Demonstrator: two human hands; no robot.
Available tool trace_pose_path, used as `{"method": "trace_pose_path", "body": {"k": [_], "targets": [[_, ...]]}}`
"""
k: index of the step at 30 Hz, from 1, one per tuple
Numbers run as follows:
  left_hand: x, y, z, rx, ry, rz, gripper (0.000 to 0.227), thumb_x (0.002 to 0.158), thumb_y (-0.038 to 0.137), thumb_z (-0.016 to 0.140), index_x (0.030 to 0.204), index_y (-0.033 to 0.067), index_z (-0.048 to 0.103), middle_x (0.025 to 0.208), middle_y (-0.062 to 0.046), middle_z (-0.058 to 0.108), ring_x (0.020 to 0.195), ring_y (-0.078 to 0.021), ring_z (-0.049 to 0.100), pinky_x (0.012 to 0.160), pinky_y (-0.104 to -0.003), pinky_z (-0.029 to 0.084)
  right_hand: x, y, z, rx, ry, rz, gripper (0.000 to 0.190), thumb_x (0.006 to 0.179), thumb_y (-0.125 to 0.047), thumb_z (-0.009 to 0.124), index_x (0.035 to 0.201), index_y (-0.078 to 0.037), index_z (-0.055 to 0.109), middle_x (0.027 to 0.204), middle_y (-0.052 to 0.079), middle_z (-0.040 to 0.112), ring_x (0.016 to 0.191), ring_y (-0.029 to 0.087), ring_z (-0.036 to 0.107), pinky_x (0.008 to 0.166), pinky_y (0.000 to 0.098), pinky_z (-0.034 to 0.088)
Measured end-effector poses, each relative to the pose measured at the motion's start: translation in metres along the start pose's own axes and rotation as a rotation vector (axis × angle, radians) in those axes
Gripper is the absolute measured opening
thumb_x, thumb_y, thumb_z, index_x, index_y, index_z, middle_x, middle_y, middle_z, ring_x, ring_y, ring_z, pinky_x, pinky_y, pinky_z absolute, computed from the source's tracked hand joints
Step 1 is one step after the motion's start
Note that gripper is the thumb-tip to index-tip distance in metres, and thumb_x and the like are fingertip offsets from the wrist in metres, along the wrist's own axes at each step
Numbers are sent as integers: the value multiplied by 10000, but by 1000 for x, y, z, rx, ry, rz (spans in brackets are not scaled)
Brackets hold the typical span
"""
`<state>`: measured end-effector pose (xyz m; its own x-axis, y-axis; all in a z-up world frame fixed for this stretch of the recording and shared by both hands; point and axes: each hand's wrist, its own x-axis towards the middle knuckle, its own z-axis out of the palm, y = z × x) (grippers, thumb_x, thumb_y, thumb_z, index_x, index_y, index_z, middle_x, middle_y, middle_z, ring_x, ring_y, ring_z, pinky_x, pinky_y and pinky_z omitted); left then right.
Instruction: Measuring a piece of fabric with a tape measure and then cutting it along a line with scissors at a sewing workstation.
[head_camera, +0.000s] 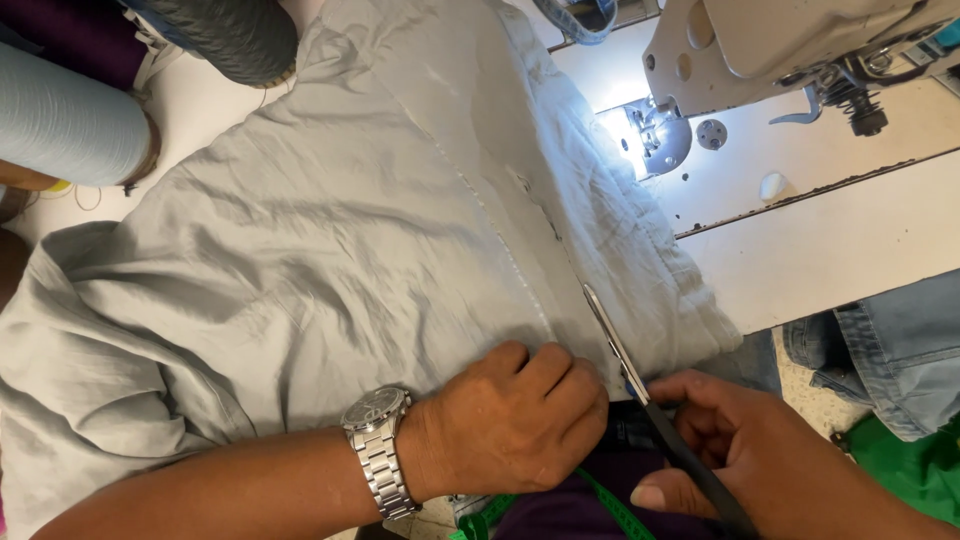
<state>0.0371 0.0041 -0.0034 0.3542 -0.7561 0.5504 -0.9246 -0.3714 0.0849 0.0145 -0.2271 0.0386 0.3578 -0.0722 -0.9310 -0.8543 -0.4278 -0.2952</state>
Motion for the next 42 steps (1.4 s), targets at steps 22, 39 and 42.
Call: {"method": "trace_pose_path", "body": {"k": [22,39,42], "targets": [[-1,4,-1,6,49,13,234,1026,43,478,926,31,688,1027,-204,692,885,-318,640,631,-363,423,3,-3,7,-27,124,-27,835,558,-93,1024,1353,-160,777,884,147,849,858,232,766,820,340,608],[-2,7,-2,-28,67,12,277,1057,51,456,908,43,689,1087,-234,727,1018,-373,713,702,-380,497,13,11,7,-36,144,-130,793,549,-88,1074,1301,-138,825,739,145,794,737,209,697,704,327,564],[-3,9,1,-39,64,19,288,1063,62,446,906,52,688,1088,-230,731,1034,-381,723,708,-384,503,14,6,5,-42,119,-156,782,557,-64,1085,1294,-137,837,710,134,733,702,213,653,665,328,512]]}}
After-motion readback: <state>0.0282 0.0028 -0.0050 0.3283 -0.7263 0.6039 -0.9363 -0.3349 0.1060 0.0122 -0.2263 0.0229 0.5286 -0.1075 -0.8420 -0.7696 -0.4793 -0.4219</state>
